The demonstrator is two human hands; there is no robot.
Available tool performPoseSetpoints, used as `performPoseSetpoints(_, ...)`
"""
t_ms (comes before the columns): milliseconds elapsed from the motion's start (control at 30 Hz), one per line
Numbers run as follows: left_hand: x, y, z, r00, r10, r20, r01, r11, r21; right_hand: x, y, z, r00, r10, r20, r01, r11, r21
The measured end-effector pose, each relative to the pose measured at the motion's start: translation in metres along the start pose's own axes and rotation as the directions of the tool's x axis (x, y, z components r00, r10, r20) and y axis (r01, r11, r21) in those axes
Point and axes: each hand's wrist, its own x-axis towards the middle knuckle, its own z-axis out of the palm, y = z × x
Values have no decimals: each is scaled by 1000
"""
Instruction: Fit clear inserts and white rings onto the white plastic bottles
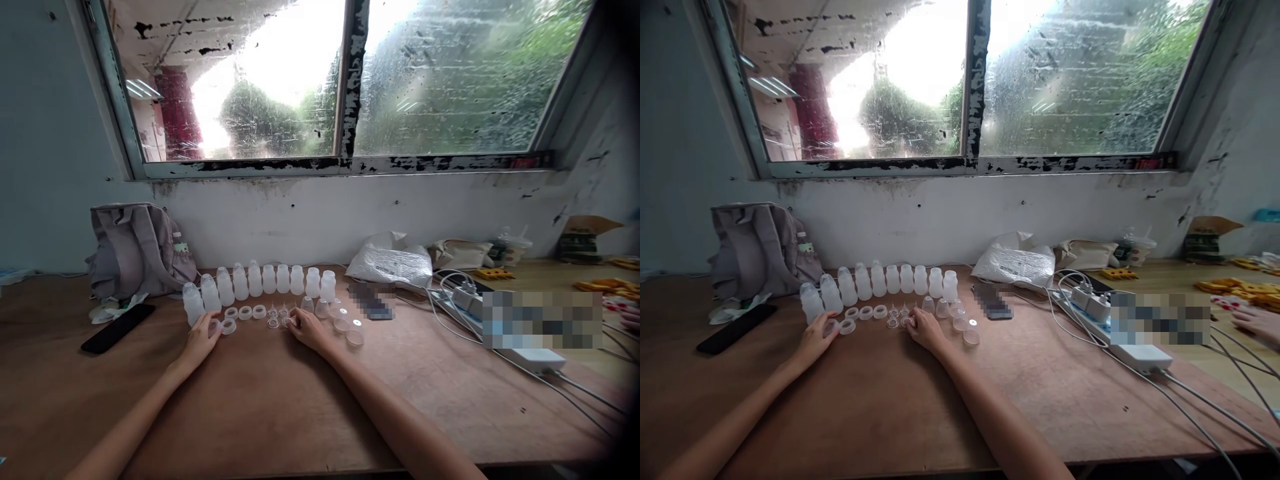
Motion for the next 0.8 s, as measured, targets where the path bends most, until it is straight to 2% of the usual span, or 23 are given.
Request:
performPoseSetpoints(67,5,27,7,997,44,-67,-49,996,-74,-3,-2,-3,998,-66,20,65,997,38)
performPoseSetpoints(167,14,74,27,989,122,-79,-134,975,-180,-5,-2,-4,985,-168,50,163,983,86)
performPoseSetpoints(267,22,111,52,963,269,-20,-266,933,-243,-5,4,-2,989,-148,16,143,975,168)
performPoseSetpoints(333,27,124,67,945,326,13,-312,915,-255,-5,10,-1,996,-86,-35,91,972,215)
performPoseSetpoints(433,30,129,83,943,327,62,-305,924,-232,-4,19,0,995,-13,-96,36,969,243)
performPoseSetpoints(567,26,122,96,945,292,150,-260,945,-201,-4,23,1,992,43,-116,-12,968,252)
performPoseSetpoints(667,20,118,99,929,313,198,-267,936,-229,-7,23,1,994,15,-107,10,974,226)
performPoseSetpoints(800,16,120,92,951,274,143,-227,933,-278,-17,19,-6,993,-66,-97,82,982,169)
